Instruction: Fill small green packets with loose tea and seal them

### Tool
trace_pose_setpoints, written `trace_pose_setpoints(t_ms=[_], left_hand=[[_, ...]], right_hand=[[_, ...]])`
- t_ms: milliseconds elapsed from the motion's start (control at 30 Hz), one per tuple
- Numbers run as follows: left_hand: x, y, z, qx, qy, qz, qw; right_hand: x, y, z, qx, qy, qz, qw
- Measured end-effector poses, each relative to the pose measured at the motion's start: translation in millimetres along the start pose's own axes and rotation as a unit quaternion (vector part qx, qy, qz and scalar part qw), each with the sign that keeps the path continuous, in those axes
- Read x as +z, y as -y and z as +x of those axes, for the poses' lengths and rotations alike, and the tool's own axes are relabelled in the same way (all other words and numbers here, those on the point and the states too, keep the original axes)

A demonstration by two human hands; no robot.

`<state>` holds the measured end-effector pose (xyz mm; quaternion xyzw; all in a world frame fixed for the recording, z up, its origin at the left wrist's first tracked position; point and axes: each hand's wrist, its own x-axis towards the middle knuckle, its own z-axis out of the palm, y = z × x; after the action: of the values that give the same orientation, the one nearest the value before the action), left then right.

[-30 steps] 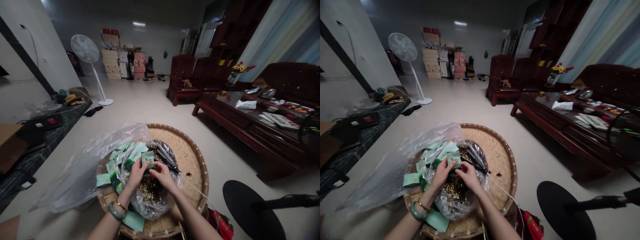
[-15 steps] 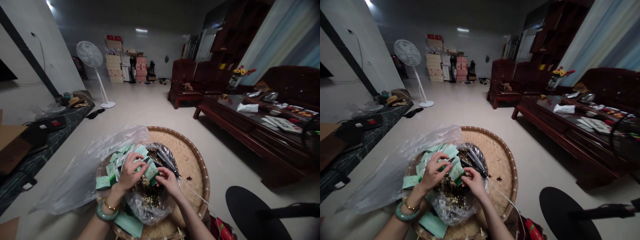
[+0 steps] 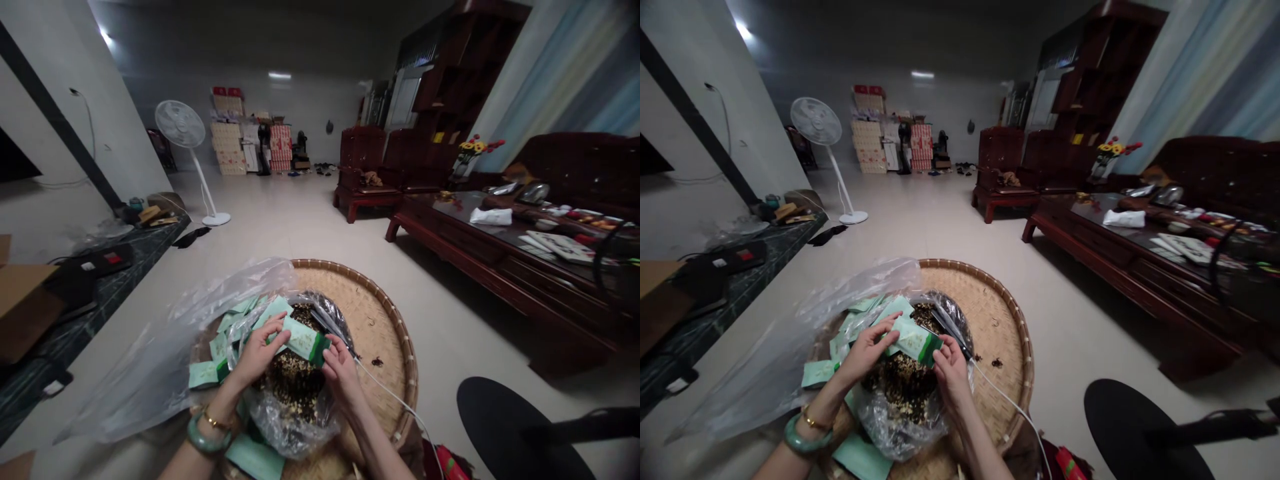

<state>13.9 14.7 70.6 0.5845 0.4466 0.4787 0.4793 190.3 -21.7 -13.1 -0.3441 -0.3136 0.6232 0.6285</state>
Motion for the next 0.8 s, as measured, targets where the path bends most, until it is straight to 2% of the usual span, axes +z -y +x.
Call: trace_pose_setpoints(t_ms=[167, 300, 467, 667, 733, 800], left_hand=[[9.7, 2.1, -1.2, -0.015, -0.022, 0.007, 1.0], [18.5, 0.4, -3.8, -0.016, -0.021, 0.01, 1.0], [20.6, -2.0, -6.9, -0.032, 0.018, -0.019, 0.999], [24.3, 1.4, -9.6, -0.037, 0.009, -0.045, 0.998], [26.6, 6.9, -10.5, -0.06, -0.019, -0.067, 0.996], [29.4, 14.3, -11.3, -0.089, -0.082, -0.139, 0.983]], right_hand=[[13.8, -3.8, -8.3, -0.04, 0.066, 0.028, 0.997], [17.5, -8.6, -3.4, -0.067, 0.031, 0.001, 0.997], [19.4, -6.7, 0.5, -0.068, 0.011, 0.015, 0.997], [20.1, -5.8, 1.0, -0.069, -0.013, 0.012, 0.997], [19.4, -5.4, 1.5, -0.075, -0.017, 0.02, 0.997], [17.7, -5.1, 2.1, -0.074, -0.017, 0.014, 0.997]])
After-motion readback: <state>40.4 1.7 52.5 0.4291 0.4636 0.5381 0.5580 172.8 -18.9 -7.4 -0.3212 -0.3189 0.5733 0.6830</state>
